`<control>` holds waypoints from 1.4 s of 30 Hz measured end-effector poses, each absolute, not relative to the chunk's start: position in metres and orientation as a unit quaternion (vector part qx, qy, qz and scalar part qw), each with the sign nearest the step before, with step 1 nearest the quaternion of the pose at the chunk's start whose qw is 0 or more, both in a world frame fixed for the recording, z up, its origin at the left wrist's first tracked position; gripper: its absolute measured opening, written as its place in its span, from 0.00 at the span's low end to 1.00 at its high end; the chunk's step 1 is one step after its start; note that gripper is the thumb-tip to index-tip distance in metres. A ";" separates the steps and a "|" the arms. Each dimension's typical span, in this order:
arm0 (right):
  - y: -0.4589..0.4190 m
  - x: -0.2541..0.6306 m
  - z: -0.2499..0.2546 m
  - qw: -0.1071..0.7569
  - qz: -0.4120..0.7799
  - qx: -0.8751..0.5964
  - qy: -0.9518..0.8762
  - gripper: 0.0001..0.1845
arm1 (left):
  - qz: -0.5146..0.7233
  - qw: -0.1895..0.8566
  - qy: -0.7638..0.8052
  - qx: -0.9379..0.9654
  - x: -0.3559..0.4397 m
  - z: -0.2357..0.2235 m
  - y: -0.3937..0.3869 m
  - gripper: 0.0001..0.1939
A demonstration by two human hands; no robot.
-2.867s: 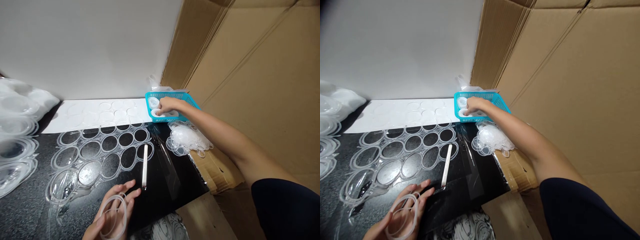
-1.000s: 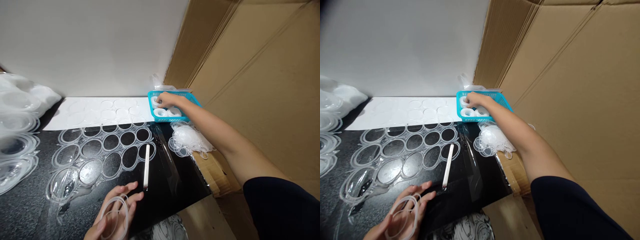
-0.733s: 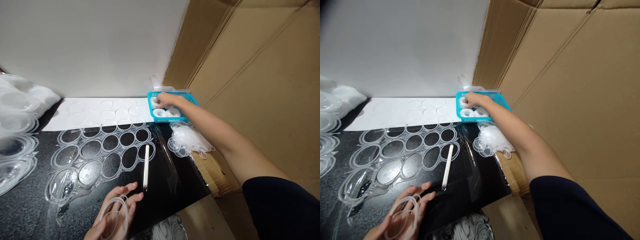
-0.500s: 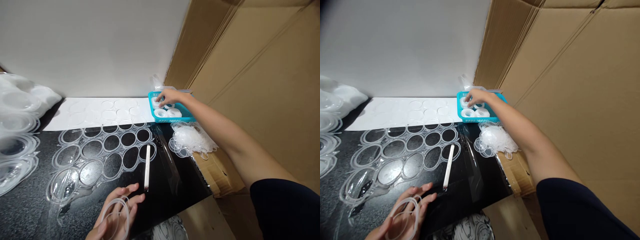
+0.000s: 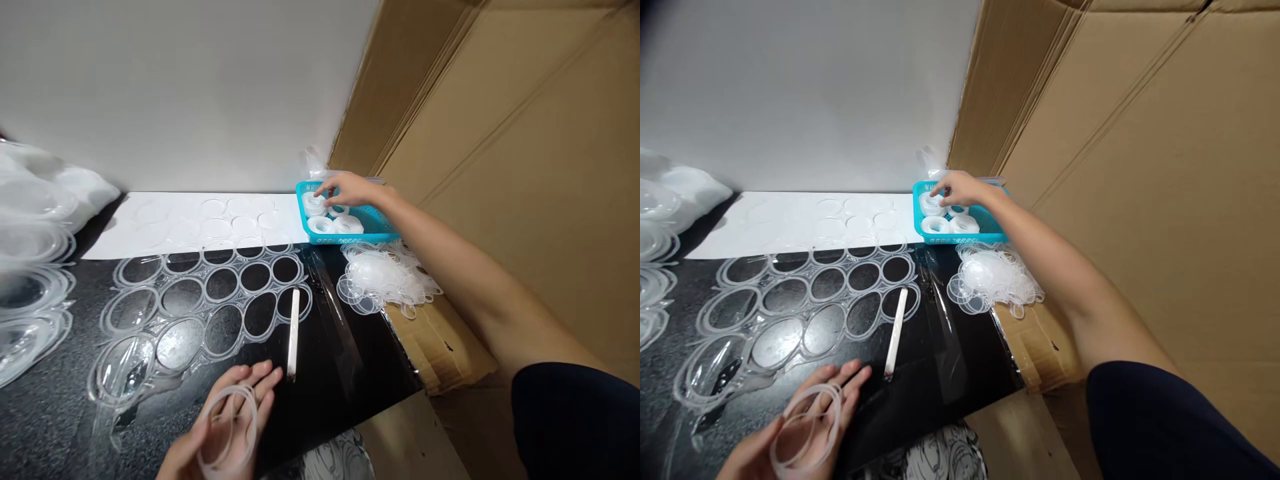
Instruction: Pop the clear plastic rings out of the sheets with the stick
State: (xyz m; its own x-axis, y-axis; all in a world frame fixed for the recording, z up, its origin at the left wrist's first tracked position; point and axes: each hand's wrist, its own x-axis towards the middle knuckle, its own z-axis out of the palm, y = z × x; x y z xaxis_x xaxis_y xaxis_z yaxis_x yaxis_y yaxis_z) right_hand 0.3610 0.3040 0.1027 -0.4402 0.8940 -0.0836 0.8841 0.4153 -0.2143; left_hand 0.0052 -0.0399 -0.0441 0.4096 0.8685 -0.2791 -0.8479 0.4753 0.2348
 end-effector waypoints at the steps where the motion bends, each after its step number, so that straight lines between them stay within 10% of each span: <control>1: 0.292 0.360 0.109 0.028 0.114 -0.519 -0.847 0.20 | 0.521 0.837 0.167 0.020 0.007 -0.039 -0.038 0.24; 13: 0.066 0.244 0.129 0.193 0.124 -0.257 -0.939 0.11 | 0.545 0.822 0.157 -0.044 0.057 0.053 -0.016 0.39; 32: 0.033 0.216 0.083 0.180 -0.009 -0.209 -0.961 0.06 | 0.504 0.847 0.121 -0.119 0.041 0.047 -0.025 0.32; 42: 0.026 0.212 0.098 0.284 0.136 -0.384 -0.868 0.09 | 0.517 0.823 0.188 -0.140 0.048 0.039 -0.021 0.28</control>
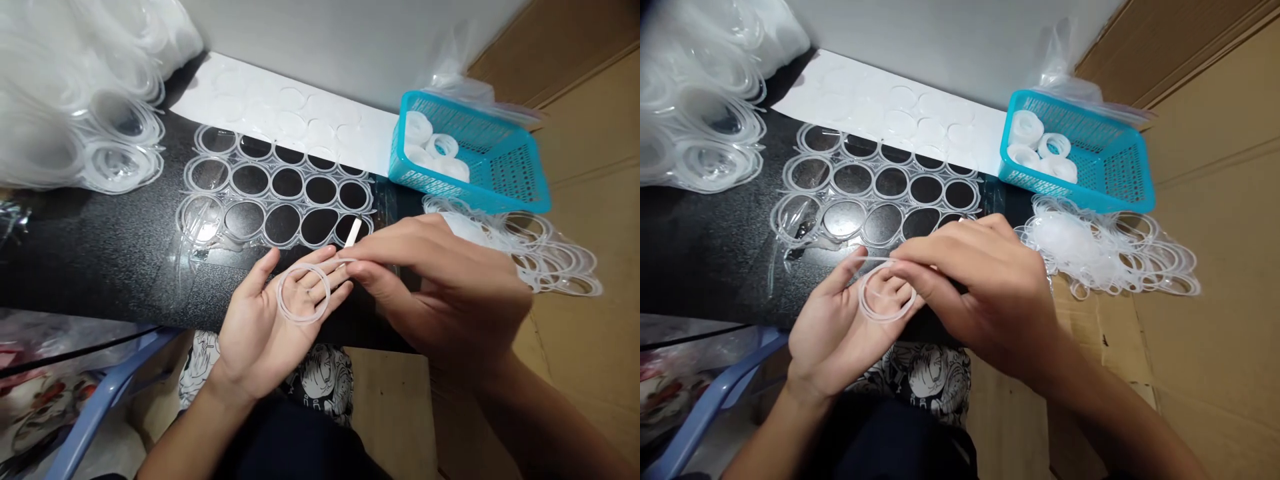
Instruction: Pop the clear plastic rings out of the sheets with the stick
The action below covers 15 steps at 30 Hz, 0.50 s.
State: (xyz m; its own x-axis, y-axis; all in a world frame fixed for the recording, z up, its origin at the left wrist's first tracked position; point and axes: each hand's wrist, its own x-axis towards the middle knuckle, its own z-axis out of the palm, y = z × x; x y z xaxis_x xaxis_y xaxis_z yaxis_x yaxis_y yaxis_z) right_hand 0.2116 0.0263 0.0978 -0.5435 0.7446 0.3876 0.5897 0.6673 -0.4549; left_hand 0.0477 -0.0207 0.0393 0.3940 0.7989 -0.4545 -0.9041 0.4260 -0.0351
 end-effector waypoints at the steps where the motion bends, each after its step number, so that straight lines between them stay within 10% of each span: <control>1: 0.025 0.212 0.102 0.270 0.160 -0.387 -0.867 0.09 | 0.516 0.823 0.193 -0.140 0.048 0.040 -0.020 0.28; 8: 0.025 0.211 0.107 0.195 0.364 -0.327 -0.850 0.07 | 0.516 0.827 0.194 -0.114 0.041 0.041 -0.017 0.37; 15: 0.034 0.198 0.085 0.182 0.311 -0.393 -0.846 0.11 | 0.518 0.829 0.177 -0.111 0.038 0.035 -0.020 0.37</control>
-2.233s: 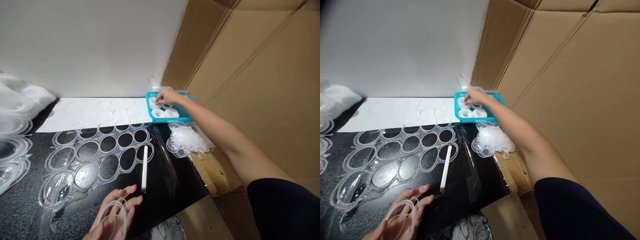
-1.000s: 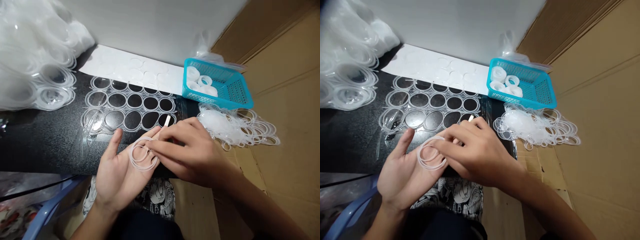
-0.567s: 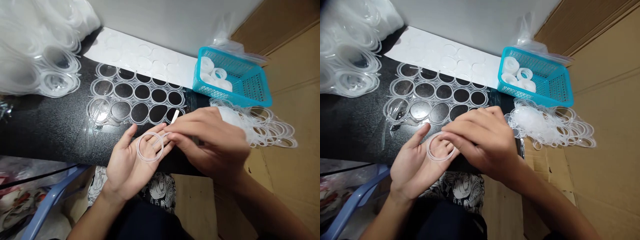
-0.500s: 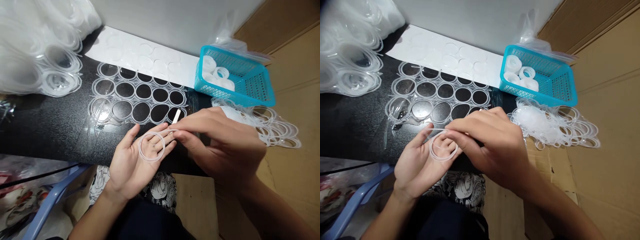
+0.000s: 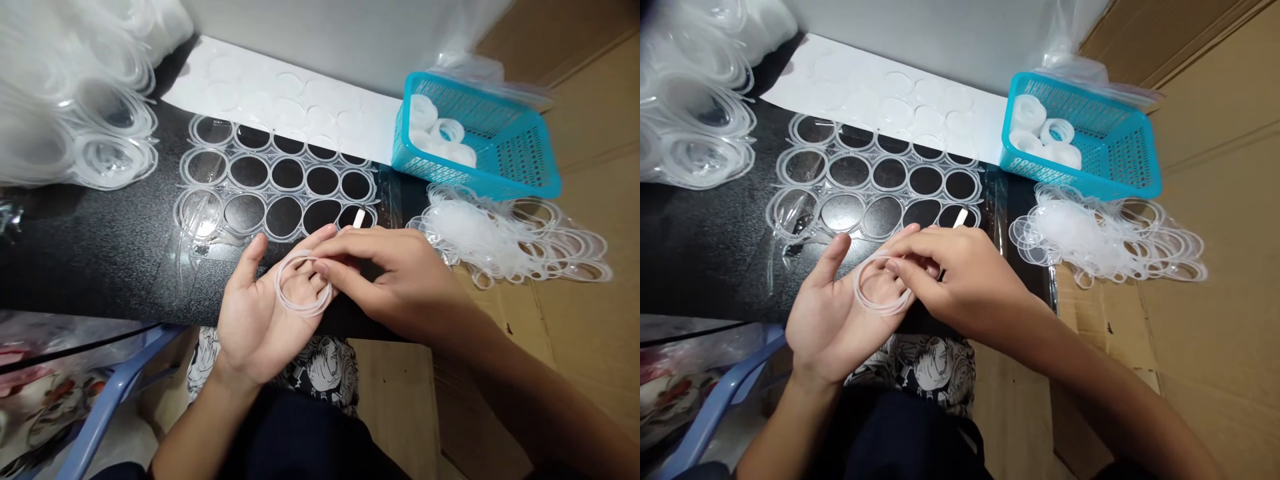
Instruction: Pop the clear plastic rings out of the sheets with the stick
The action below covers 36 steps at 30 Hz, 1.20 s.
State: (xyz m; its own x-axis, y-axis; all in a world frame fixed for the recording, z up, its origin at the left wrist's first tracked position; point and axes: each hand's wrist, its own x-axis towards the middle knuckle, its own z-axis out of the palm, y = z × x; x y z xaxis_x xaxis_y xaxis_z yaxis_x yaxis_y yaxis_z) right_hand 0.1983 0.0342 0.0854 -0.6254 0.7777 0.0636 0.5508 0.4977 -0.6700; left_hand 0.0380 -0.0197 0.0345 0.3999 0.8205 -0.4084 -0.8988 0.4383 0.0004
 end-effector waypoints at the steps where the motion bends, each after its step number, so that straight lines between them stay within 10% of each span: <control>1: 0.034 0.198 0.083 0.190 0.301 -0.393 -0.848 0.11 | 0.520 0.828 0.174 -0.114 0.039 0.035 -0.019 0.38; 20: 0.019 0.216 0.097 0.285 0.191 -0.459 -0.820 0.12 | 0.500 0.854 0.102 -0.099 0.036 0.038 -0.029 0.42; 36: 0.009 0.204 0.081 0.174 0.119 -0.411 -0.887 0.09 | 0.520 0.838 0.157 -0.061 0.056 0.036 -0.032 0.40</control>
State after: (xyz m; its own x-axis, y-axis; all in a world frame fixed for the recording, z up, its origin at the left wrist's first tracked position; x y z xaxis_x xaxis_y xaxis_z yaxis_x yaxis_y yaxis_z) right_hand 0.2041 0.0086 0.0808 -0.6022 0.7702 0.2099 0.6874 0.6340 -0.3543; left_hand 0.0561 -0.0320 0.0361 0.4104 0.8515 -0.3264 -0.8900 0.4520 0.0603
